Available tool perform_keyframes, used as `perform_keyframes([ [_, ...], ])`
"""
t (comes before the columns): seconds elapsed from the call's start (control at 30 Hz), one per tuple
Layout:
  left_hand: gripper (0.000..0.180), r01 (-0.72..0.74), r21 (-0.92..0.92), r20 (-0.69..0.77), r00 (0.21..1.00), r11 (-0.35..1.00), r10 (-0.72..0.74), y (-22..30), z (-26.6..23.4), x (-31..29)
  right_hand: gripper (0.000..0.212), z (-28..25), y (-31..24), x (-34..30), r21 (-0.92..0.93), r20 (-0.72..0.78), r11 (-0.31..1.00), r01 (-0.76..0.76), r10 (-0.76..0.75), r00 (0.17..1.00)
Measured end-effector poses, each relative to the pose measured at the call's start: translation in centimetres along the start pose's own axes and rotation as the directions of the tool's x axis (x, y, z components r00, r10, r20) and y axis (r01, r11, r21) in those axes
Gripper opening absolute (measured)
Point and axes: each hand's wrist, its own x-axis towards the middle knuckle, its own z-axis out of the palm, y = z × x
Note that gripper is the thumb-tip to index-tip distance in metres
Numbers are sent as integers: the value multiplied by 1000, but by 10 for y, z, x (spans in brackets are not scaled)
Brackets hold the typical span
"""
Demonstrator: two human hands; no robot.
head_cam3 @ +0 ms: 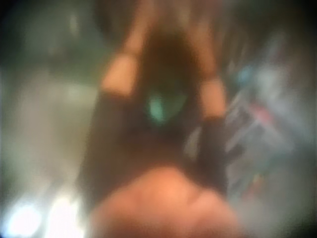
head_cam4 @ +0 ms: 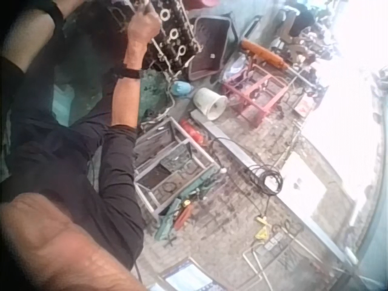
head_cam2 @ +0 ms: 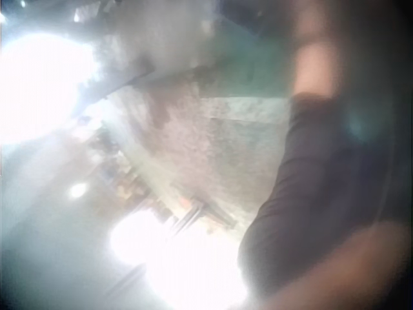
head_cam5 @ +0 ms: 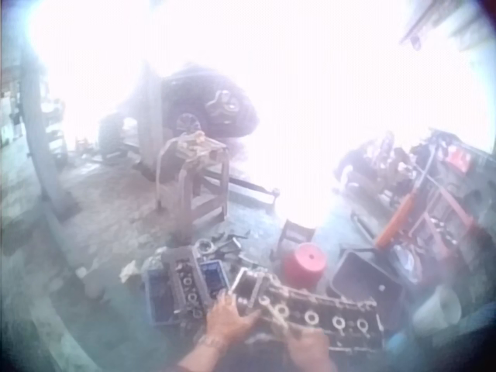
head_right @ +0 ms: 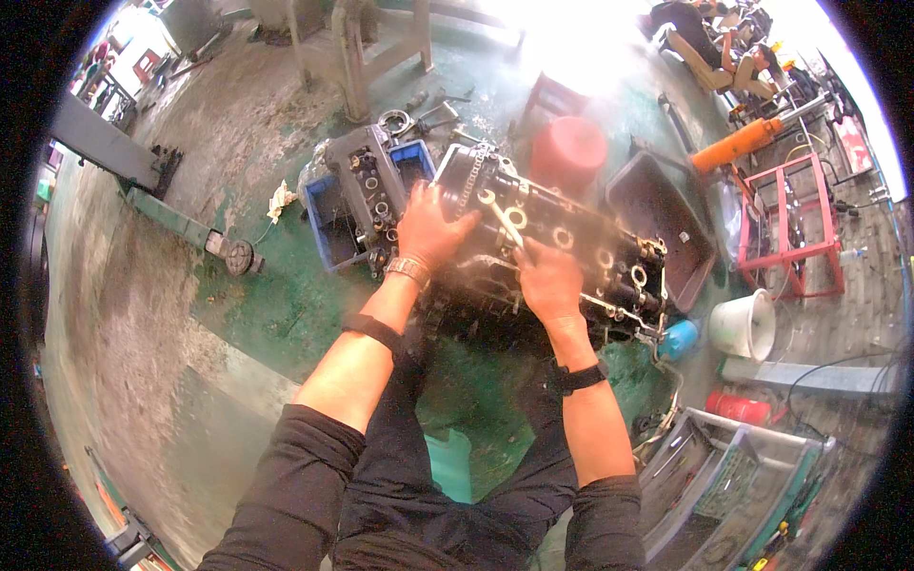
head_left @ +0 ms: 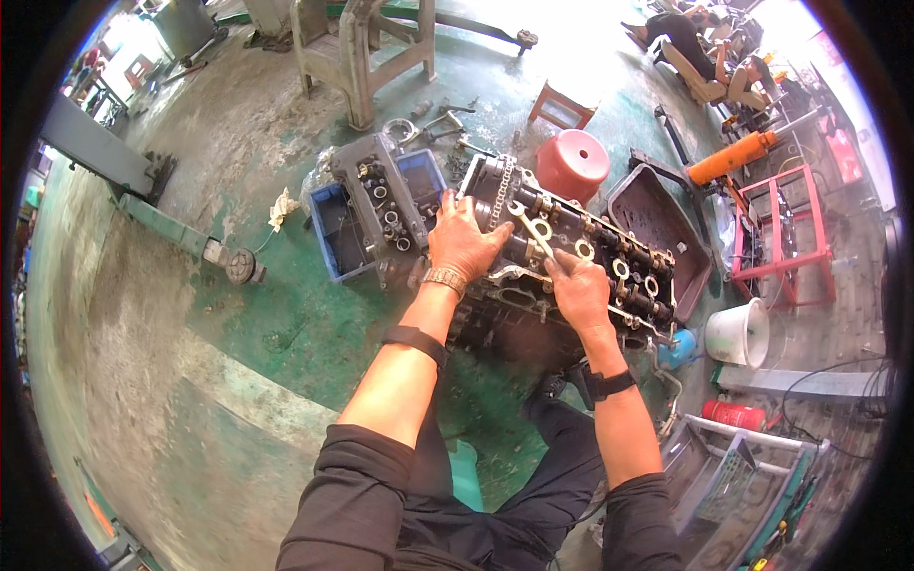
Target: The person works on a disassembled engine block, using a wrench to loosen and remove bolts from the cylinder head area. They rotate the engine to access different sides and continue removing fasteners by hand and with the wrench.
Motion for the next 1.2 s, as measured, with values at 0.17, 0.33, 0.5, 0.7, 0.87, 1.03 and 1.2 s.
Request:
perform_keyframes([
  [0.17,71,-9,-8,7,1000,1000,9,0,-1,-1,20,-15,10,17,-99,16,968,230,-230,973],
  [0.33,71,-3,-9,-3,1000,1000,3,1,1,-1,22,-14,21,24,-91,35,943,320,-318,947],
  [0.5,71,12,-6,18,1000,1000,-12,1,-1,0,31,-17,17,28,-65,108,981,183,-175,979],
  [0.7,74,11,-2,31,999,1000,-11,0,0,1,42,-30,11,43,-42,237,998,43,-32,971],
  [0.87,74,7,-1,17,1000,1000,-7,0,0,0,44,-29,15,65,-53,350,998,29,-9,937],
  [1.03,74,14,11,15,1000,1000,-14,1,-1,-1,49,-22,24,73,35,348,999,-29,15,937],
  [1.2,73,-3,8,-8,1000,1000,3,-1,2,-1,49,-11,27,78,-72,230,996,48,-30,973],
])
